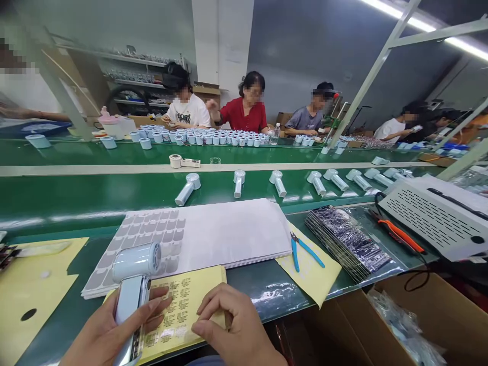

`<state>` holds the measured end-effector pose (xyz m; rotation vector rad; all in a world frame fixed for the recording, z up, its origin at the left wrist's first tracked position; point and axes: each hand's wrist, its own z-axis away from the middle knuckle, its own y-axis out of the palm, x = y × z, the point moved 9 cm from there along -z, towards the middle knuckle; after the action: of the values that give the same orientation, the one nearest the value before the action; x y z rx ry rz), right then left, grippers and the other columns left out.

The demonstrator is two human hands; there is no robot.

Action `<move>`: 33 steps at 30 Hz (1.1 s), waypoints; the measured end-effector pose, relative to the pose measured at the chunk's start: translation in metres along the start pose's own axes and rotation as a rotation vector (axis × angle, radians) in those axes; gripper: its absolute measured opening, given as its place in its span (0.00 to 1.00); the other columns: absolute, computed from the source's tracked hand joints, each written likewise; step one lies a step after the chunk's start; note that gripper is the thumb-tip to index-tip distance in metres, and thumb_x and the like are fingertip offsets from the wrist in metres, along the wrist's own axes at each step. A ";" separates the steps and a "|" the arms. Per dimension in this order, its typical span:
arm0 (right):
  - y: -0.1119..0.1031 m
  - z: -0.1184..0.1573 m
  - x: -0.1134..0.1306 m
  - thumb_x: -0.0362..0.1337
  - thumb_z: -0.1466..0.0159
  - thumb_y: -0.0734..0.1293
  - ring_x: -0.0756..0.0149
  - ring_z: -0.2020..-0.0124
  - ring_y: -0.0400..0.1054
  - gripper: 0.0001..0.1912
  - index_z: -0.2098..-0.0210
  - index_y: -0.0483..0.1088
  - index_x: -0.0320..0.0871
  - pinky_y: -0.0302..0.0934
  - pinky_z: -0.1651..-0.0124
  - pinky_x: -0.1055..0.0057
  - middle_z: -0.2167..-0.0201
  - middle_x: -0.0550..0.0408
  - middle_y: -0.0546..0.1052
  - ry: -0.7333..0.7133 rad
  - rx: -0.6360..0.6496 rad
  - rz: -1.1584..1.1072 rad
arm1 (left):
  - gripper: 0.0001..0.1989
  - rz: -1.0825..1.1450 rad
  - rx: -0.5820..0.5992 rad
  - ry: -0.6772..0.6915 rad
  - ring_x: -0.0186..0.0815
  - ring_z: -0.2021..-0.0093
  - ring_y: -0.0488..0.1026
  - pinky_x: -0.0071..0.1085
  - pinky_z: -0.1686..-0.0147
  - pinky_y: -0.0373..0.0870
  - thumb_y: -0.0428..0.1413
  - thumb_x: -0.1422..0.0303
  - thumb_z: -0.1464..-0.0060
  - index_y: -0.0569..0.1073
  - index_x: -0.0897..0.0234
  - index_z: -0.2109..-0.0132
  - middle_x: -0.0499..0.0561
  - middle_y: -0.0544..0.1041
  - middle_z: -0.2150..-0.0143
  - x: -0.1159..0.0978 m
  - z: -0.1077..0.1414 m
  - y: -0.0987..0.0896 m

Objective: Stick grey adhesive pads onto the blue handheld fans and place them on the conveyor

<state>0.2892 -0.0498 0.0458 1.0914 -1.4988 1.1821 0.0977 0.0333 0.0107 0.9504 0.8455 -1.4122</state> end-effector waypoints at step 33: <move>0.049 -0.085 0.067 0.36 0.37 0.68 0.68 0.66 0.65 0.07 0.71 0.68 0.45 0.60 0.65 0.72 0.66 0.58 0.68 -0.118 -0.012 -0.221 | 0.35 0.323 0.306 -0.093 0.50 0.44 0.73 0.38 0.47 0.70 0.72 0.70 0.66 0.75 0.58 0.46 0.53 0.81 0.51 -0.065 0.011 0.021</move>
<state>0.2393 0.0345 0.1128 1.3009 -1.4296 0.9690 0.1173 0.0491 0.0754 1.1848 0.3886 -1.3104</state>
